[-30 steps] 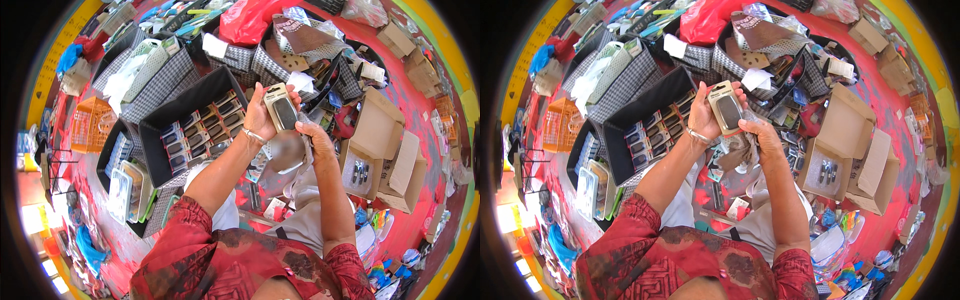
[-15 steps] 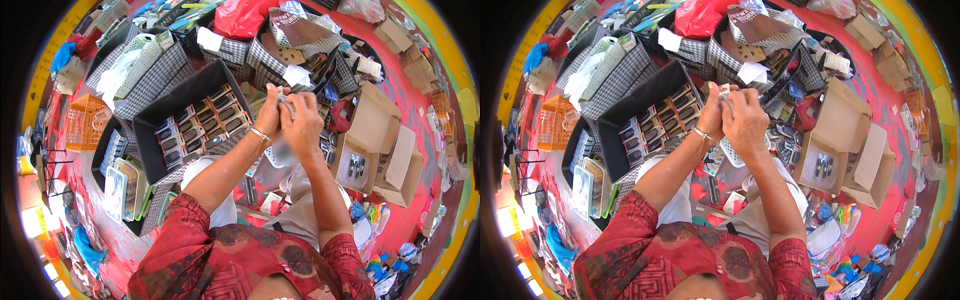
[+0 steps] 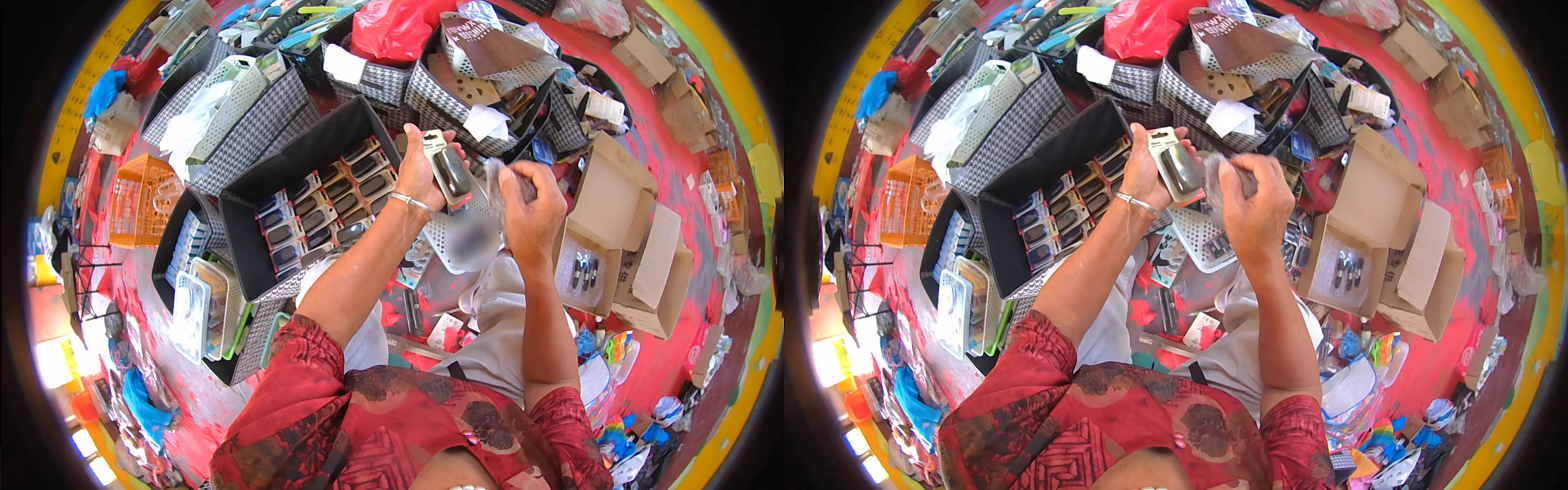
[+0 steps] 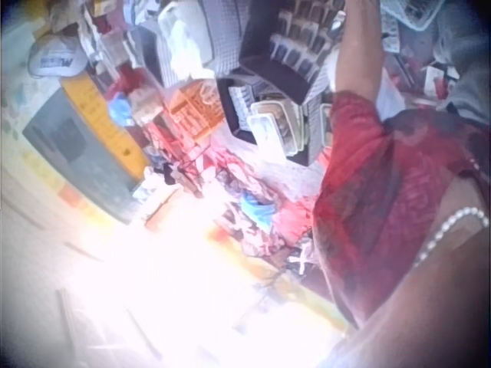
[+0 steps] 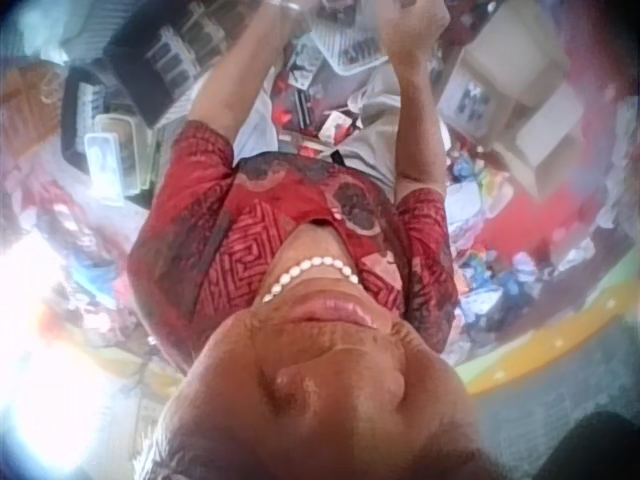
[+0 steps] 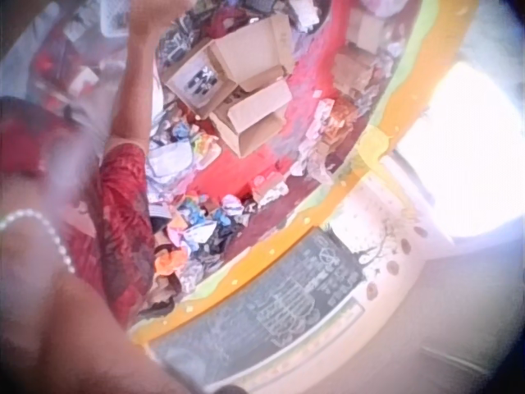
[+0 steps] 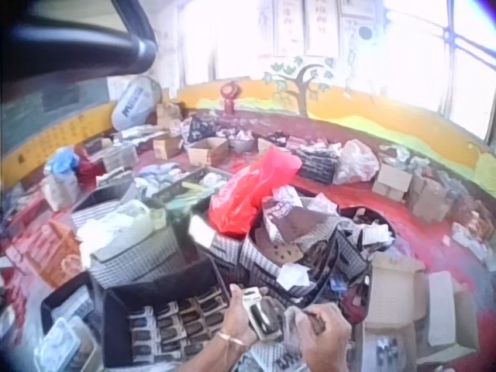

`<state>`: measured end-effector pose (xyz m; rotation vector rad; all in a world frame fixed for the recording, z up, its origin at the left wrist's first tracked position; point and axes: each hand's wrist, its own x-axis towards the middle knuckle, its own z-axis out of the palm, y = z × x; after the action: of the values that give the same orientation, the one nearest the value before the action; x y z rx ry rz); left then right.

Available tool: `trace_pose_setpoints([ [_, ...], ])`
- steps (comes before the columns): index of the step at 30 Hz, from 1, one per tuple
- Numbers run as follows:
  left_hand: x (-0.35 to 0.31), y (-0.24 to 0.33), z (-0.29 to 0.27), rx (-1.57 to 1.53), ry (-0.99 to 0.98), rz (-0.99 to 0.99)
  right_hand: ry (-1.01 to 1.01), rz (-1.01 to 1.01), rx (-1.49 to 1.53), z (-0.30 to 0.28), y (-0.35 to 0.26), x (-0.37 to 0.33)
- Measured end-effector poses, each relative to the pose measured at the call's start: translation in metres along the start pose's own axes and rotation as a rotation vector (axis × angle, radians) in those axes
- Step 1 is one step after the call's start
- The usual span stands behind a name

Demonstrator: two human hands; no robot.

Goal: The person sits on the floor and repeatedly picks up small packaged items from a black basket. They wipe each item with a cloth and place it back into the basket. The person handles multiple items one at a time in a repetitive cycle.

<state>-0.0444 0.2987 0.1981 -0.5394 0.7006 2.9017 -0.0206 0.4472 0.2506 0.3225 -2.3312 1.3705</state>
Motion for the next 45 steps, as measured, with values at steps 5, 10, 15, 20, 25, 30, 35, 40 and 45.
trace_pose_setpoints([
  [5,-0.014,-0.023,0.011,0.178,-0.131,-0.167,-0.198,-0.262,-0.185,0.023,-0.003,0.004],
  [10,-0.015,-0.022,0.01,0.252,-0.167,-0.17,-0.217,-0.172,-0.197,0.009,0.014,0.007],
  [15,-0.008,-0.021,0.01,0.199,-0.02,-0.116,-0.138,-0.035,-0.216,-0.007,0.025,0.015],
  [20,-0.006,-0.027,0.005,0.241,-0.032,-0.18,-0.154,-0.186,-0.142,0.014,0.012,0.002],
  [25,0.005,-0.003,-0.008,0.014,-0.067,-0.047,-0.507,-0.26,0.021,0.006,0.008,-0.012],
  [30,0.006,0.005,-0.009,-0.192,-0.065,-0.132,-0.391,0.112,0.037,-0.018,0.024,-0.007],
  [35,0.001,0.002,-0.004,-0.21,-0.025,-0.11,-0.063,0.371,0.159,-0.012,0.017,-0.004],
  [40,0.001,-0.001,-0.004,-0.121,-0.044,-0.044,-0.37,-0.343,-0.005,0.008,0.002,-0.016],
  [45,-0.003,0.001,-0.006,-0.125,-0.037,-0.143,-0.294,-0.169,-0.13,-0.009,0.018,-0.002],
])
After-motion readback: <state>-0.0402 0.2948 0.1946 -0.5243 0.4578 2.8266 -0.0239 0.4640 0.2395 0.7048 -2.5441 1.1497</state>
